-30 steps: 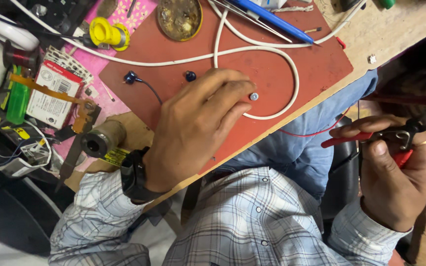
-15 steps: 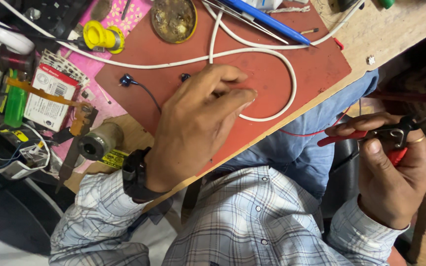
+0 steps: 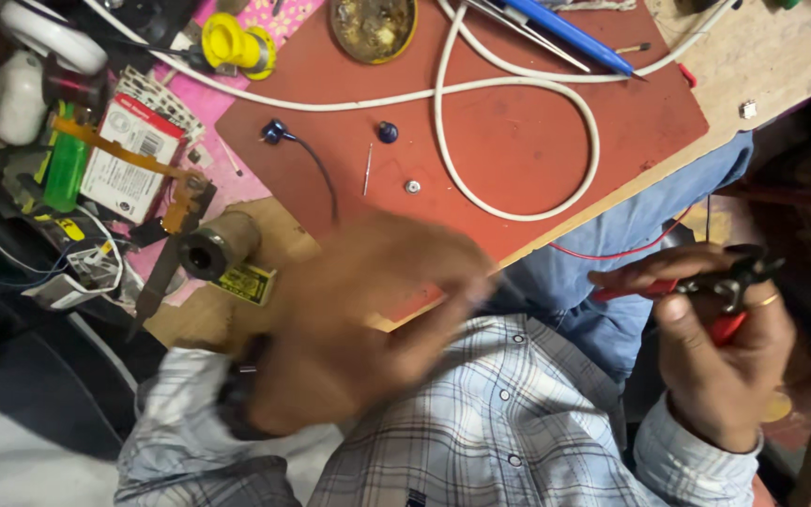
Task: The person sits at a cluttered electronics workbench and works on a small round component, first manipulating it by hand, then using pliers to grip and adjust it. They then pick up multimeter probes and touch them to the component to test it.
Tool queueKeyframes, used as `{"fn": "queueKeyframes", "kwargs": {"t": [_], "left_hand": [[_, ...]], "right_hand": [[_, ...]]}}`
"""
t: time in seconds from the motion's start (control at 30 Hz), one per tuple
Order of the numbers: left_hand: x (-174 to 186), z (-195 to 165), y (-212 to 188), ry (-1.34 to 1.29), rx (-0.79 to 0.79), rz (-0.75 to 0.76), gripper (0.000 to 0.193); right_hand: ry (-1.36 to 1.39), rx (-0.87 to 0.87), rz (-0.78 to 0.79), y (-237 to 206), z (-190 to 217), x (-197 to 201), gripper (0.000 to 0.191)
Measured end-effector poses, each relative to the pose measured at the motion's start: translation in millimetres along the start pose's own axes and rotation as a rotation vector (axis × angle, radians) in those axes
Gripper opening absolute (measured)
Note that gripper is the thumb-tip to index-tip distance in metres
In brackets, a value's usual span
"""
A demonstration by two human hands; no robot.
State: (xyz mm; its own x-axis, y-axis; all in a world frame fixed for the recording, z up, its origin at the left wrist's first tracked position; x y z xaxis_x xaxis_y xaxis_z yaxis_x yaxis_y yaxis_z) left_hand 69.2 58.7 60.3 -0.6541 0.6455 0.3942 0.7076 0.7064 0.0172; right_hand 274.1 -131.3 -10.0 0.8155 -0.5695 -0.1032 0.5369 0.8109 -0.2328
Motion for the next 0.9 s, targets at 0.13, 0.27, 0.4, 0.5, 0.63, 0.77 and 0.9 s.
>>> {"fn": "queueKeyframes", "kwargs": {"t": [0.13, 0.27, 0.4, 0.5, 0.63, 0.77, 0.9], "left_hand": [[-41.0, 18.8, -20.2, -0.207, -0.008, 0.174, 0.017], [-50.3, 25.0, -38.8, -0.295, -0.039, 0.171, 0.018], [-45.1, 25.4, -43.7, -0.318, -0.052, 0.153, 0.024], [-42.0, 27.4, -43.1, -0.295, -0.056, 0.120, 0.023], [-41.9, 27.6, -43.7, -0.332, -0.052, 0.134, 0.027], [-40.5, 26.9, -41.0, -0.352, -0.040, 0.168, 0.026], [-39.6, 24.1, -38.4, -0.342, -0.030, 0.180, 0.025]], "right_hand": [[-0.101, 0.021, 0.067, -13.4, -9.6, -12.9, 0.015], [-0.194, 0.081, 0.087, -24.8, -17.0, -18.3, 0.017], [-0.157, 0.115, 0.088, -28.3, -19.3, -25.0, 0.017], [-0.129, 0.144, 0.056, -28.6, -20.0, -34.8, 0.017], [-0.052, 0.154, 0.047, -27.0, -19.1, -42.8, 0.019], [-0.002, 0.157, 0.056, -27.4, -17.6, -42.6, 0.023], [-0.035, 0.073, 0.095, -30.6, -16.2, -38.5, 0.019]]}}
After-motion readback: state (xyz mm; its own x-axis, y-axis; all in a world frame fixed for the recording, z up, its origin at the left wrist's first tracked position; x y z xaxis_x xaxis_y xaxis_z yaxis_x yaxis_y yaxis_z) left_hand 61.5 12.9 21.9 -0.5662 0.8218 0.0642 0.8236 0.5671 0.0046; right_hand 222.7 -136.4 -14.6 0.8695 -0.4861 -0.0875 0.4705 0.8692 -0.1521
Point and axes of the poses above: each hand's wrist, its own y-axis towards the middle knuckle, its own x-axis out of the back of the hand, z = x × y, the point moved 1 cm from there along y, towards the middle knuckle, and after that the axes turned 2 degrees about -y, right-handed, at the moved point
